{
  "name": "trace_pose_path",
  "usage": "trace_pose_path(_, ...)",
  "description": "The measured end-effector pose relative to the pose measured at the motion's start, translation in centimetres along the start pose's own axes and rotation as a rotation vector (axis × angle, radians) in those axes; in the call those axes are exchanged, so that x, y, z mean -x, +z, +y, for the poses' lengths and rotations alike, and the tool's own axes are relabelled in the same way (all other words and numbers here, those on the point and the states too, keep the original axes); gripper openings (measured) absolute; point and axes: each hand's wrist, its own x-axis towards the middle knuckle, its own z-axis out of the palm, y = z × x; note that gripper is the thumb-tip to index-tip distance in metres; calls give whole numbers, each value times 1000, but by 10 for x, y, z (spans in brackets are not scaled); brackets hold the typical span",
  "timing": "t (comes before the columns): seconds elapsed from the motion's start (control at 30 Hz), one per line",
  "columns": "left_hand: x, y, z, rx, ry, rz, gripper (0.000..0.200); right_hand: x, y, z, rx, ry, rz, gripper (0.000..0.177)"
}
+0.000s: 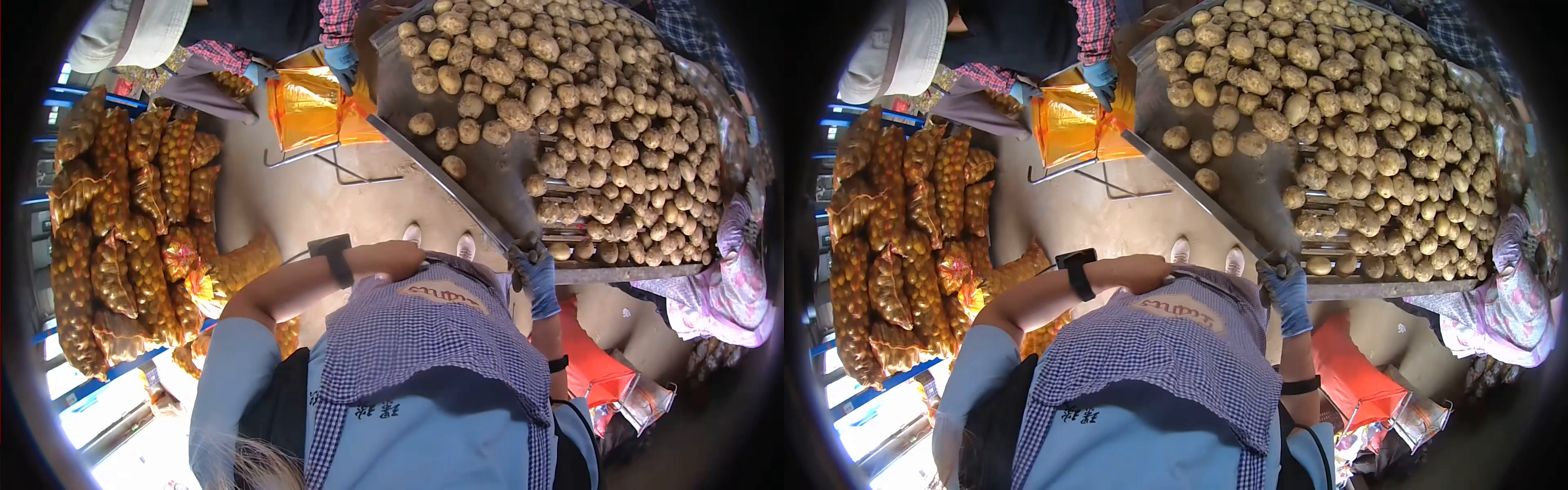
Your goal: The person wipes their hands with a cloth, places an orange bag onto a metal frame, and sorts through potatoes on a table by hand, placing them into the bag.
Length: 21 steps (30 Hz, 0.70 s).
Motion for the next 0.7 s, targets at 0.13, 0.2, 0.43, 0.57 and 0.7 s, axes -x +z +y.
trace_pose_path(0.13,-27,-15,37,-158,-12,-106,29,-8,-20,-6,-22,19,-4,17)
trace_pose_path(0.2,-39,-16,52,-99,21,-91,32,-10,-29,-4,-74,21,-4,18)
trace_pose_path(0.43,-47,-18,90,420,-85,1,38,-21,-58,8,-213,22,1,22)
trace_pose_path(0.57,-64,-22,97,366,-25,55,37,-29,-63,-10,-353,8,-32,18)
trace_pose_path(0.7,-74,-22,103,336,21,110,37,-41,-60,-36,-268,-36,-93,17)
